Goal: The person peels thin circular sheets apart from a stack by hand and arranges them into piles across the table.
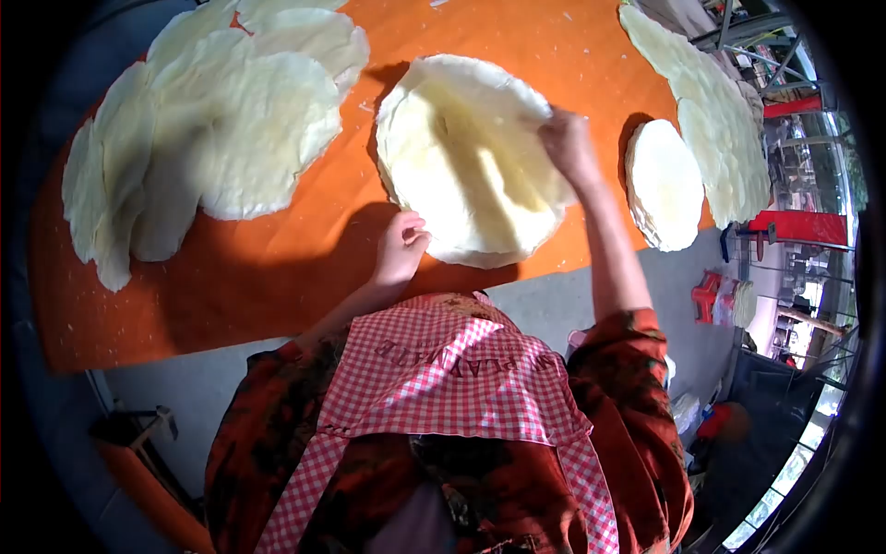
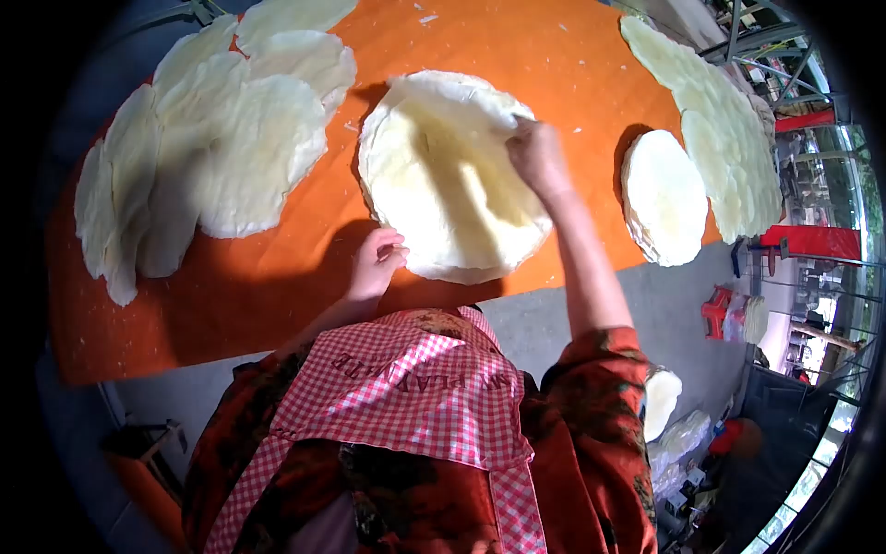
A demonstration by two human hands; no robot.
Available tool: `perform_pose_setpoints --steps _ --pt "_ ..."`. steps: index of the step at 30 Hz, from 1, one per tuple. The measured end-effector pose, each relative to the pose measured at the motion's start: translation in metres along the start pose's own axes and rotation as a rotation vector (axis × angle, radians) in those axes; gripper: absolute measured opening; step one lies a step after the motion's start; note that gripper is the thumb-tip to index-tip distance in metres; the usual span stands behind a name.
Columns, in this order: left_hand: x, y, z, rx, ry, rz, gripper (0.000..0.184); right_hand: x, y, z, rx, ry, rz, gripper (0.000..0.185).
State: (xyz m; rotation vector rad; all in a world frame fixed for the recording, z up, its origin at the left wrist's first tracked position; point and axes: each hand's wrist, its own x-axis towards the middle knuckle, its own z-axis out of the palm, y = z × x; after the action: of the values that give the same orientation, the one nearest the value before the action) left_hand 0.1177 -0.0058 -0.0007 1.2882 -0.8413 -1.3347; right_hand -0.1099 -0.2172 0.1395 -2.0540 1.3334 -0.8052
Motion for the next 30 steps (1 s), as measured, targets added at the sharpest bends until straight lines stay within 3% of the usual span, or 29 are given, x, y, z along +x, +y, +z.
perform_pose_setpoints --steps 1,3,4,8,11,15,16,19,20,23,25,27,28,30 --pt "0.003 -0.003 0.002 -0.027 0.034 -0.019 0.036 -0.006 -0.072 -0.026 -0.109 -0.029 0.035 0.028" --pt "0.003 -0.005 0.008 -0.084 0.099 -0.066 0.038 -0.028 -0.099 -0.028 -0.453 0.017 -0.258 0.035" --pt "-0.001 0.002 0.011 0.135 0.182 0.041 0.039 -0.044 -0.102 -0.015 -0.507 0.003 -0.292 0.037" --pt "0.003 0.004 0.012 0.152 0.206 -0.015 0.04 -0.119 -0.021 0.093 -0.585 -0.096 -0.293 0.041" --pt "0.001 0.006 0.011 0.179 0.152 -0.086 0.039 -0.142 -0.009 0.118 -0.653 -0.173 -0.209 0.049" --pt "-0.003 0.013 0.011 -0.418 0.037 -0.244 0.046 -0.144 -0.025 0.105 -0.478 -0.261 -0.163 0.065" --pt "-0.003 0.017 0.011 -0.44 0.013 -0.266 0.042 -0.147 -0.018 0.105 -0.484 -0.275 -0.182 0.07" --pt "-0.004 0.037 0.015 -0.681 -0.057 -0.291 0.045 -0.151 -0.027 0.1 -0.489 -0.143 -0.241 0.061" --pt "-0.002 0.042 0.016 -0.762 -0.12 -0.298 0.043 -0.149 -0.025 0.099 -0.459 -0.165 -0.155 0.053" --pt "-0.003 0.056 0.02 -0.655 -0.189 -0.24 0.035 -0.102 0.0 0.082 -0.488 -0.234 0.075 0.022" --pt "-0.001 0.042 0.015 -0.526 -0.061 -0.191 0.034 -0.038 0.018 0.032 -0.596 -0.201 0.176 0.015" --pt "0.007 0.038 0.008 -0.339 0.089 -0.08 0.033 0.006 -0.042 -0.045 -0.501 0.02 -0.004 0.015" --pt "0.012 0.048 0.0 -0.318 0.147 -0.068 0.032 0.014 -0.077 -0.07 -0.606 0.082 -0.089 0.015" --pt "0.028 0.049 -0.01 -0.308 0.253 -0.023 0.032 0.006 -0.102 -0.08 -0.733 0.145 -0.218 0.017"
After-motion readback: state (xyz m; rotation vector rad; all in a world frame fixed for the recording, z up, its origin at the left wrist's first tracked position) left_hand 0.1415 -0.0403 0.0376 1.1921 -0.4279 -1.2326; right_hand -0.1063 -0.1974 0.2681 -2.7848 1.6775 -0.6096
